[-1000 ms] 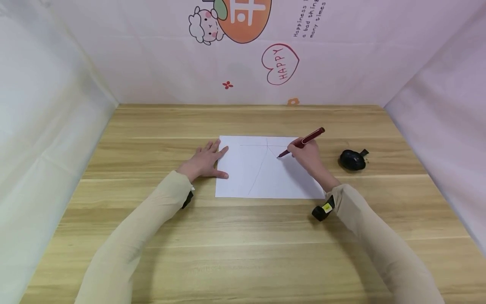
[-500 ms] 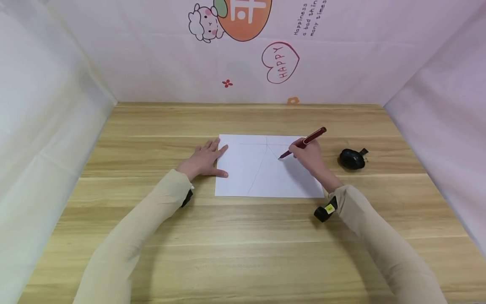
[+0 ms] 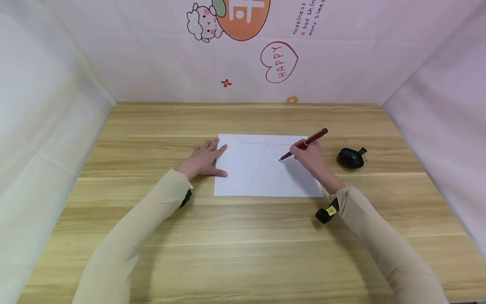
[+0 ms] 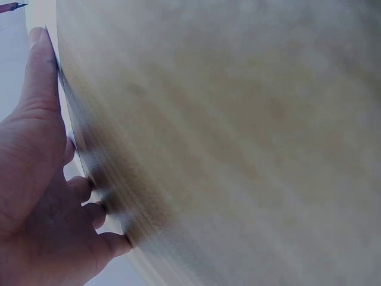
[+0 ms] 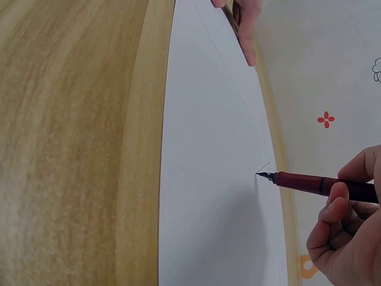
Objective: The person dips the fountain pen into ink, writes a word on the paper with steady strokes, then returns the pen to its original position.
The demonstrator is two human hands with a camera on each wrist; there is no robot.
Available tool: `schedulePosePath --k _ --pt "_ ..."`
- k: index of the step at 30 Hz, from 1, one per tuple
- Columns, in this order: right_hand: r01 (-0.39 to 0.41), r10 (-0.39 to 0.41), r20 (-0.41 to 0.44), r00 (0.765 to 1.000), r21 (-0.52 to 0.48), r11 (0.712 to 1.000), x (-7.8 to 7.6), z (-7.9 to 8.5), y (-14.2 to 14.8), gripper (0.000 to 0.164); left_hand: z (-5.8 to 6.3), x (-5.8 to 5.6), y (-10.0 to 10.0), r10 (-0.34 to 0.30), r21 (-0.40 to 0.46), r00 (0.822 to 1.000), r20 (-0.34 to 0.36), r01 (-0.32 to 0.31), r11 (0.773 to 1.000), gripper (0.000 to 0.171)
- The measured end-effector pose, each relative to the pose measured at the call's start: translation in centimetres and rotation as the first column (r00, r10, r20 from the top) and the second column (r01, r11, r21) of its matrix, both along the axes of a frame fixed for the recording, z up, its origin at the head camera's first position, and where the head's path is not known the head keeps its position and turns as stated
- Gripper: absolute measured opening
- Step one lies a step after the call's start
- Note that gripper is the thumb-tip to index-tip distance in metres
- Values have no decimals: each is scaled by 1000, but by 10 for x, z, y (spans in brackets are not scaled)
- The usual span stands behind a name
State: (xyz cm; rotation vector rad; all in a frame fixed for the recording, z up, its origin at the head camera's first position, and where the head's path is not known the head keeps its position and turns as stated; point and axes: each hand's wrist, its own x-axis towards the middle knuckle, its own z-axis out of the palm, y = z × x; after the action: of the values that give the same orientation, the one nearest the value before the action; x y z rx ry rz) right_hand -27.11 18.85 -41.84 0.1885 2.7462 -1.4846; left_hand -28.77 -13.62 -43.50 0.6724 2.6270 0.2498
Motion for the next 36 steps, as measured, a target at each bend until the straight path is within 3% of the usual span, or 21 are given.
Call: schedulePosePath --k 36 --pt "-27 25 30 999 70 997 8 2 10 20 2 1 1 5 6 1000 3 -5 1000 97"
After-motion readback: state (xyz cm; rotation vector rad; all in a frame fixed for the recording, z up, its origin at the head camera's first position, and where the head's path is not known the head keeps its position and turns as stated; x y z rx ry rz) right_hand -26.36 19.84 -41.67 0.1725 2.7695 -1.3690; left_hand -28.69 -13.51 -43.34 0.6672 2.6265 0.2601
